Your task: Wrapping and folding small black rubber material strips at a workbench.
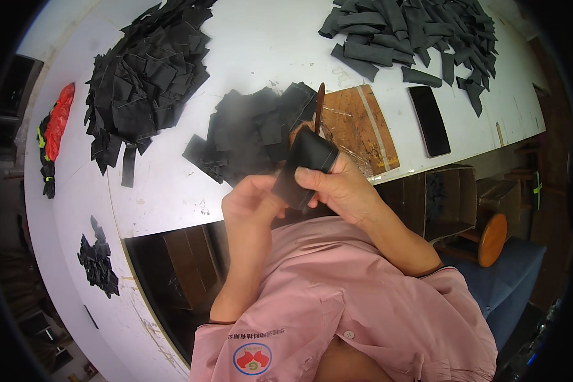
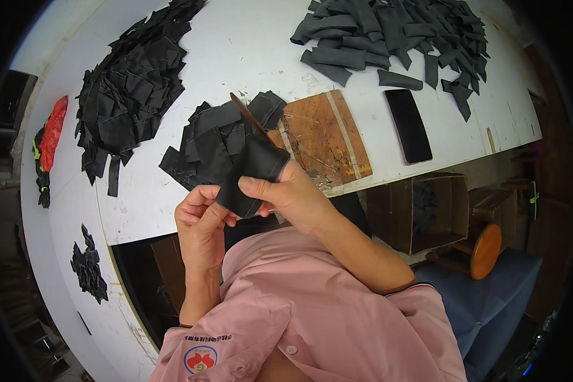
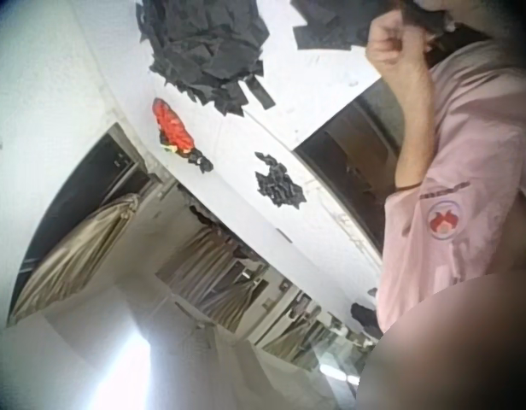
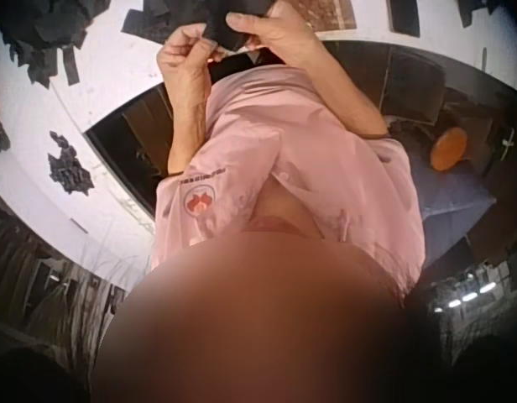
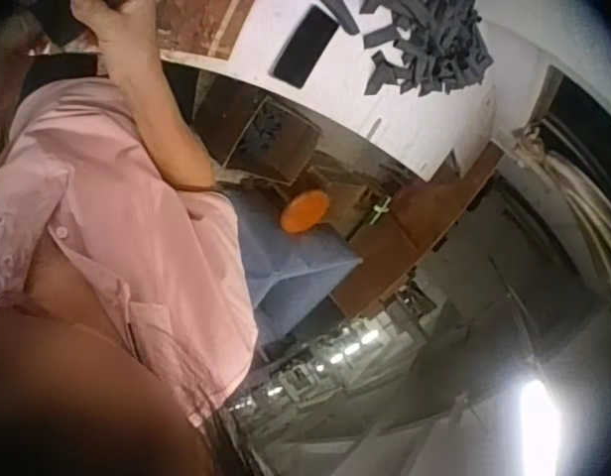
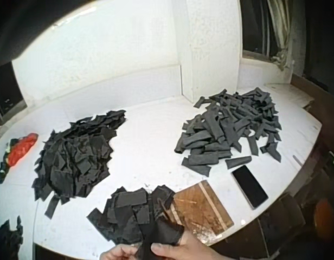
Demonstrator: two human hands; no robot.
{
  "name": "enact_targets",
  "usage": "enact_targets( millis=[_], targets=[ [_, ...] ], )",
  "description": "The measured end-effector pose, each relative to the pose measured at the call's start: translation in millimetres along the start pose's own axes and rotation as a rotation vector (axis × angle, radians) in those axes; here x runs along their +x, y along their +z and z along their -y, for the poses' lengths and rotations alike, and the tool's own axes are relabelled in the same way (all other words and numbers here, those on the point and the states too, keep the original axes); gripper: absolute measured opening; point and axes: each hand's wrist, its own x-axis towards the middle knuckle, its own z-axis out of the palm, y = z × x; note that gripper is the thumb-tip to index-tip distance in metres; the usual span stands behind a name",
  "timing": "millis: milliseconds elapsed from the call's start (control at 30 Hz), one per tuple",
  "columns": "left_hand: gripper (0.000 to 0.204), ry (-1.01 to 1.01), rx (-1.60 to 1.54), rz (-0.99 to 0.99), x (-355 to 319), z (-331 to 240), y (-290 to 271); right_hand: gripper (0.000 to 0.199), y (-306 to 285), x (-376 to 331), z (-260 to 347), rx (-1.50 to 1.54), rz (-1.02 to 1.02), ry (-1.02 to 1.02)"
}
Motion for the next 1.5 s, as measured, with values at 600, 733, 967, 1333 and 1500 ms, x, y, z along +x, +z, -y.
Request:
enact_targets(
  millis=[600, 733, 967, 1333, 1500],
  targets=[
    [0.005, 0.354, 0.628, -0.304, 3.5, 9.9, 28.7, 0.015, -0.3, -1.6, -10.3, -1.619, -0.15, -0.962],
    [0.01, -0.015, -0.075, -0.08, 15.1, 1.0, 14.3, 0.012, 1.0, -2.1, -5.7, -1.355, -0.203, -0.847],
    [0.017, 0.007, 0.05, 0.065, 15.1, -1.8, 17.6, 0.003, -11.7, -3.8, 3.2, -0.001, 0.024, 0.085],
    [0.016, 0.615, 0.749, -0.287, 9.2, 16.5, 26.9, 0.016, 0.9, 2.1, 0.4, -0.557, 0.024, -0.319],
    [0.029, 0.142, -0.059, 0.04, 20.4, -2.4, 17.2, 0.008, -3.3, 0.7, 8.3, -0.58, -0.012, -0.246]
  ],
)
